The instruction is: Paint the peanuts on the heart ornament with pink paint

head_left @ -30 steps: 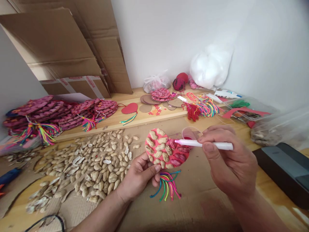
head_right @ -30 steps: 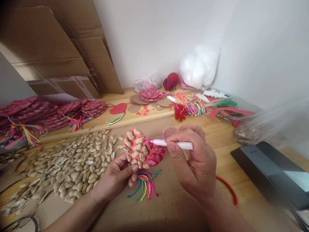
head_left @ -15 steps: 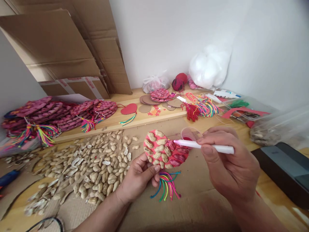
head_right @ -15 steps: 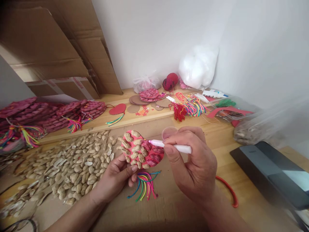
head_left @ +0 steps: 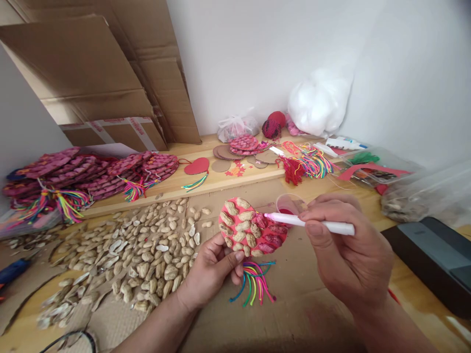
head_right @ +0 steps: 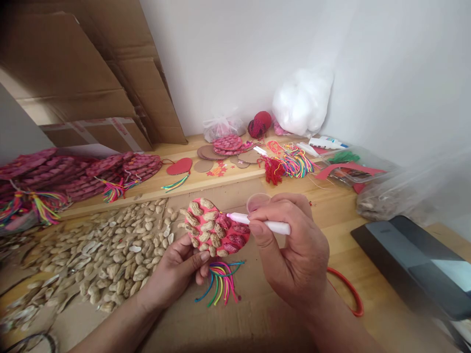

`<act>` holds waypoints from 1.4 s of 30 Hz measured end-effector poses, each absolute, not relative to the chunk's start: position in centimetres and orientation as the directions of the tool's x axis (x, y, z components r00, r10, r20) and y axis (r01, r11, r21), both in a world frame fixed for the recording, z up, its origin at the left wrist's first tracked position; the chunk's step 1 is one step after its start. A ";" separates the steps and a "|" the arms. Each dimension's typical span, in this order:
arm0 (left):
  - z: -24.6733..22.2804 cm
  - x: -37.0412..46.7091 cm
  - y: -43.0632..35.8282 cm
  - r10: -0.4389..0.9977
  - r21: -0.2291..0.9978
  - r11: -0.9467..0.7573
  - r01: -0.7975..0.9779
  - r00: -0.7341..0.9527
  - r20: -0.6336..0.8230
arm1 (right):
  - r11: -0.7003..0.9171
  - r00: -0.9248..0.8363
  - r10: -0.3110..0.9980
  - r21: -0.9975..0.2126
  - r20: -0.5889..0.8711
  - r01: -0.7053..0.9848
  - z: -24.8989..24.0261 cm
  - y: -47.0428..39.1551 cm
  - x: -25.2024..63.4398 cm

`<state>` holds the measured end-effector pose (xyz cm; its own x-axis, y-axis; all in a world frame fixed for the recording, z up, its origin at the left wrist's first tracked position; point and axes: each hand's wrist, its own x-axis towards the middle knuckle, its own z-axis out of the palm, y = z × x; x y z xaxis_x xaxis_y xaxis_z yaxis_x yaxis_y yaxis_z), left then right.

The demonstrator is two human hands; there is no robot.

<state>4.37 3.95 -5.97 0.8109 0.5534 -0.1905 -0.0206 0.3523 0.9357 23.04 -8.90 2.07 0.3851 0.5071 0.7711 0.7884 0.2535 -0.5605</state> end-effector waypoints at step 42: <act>-6.0 4.3 4.0 0.570 0.936 0.350 -0.044 0.803 -0.175 | 0.236 0.378 0.474 -0.528 0.795 0.816 1.9 -8.8 22.7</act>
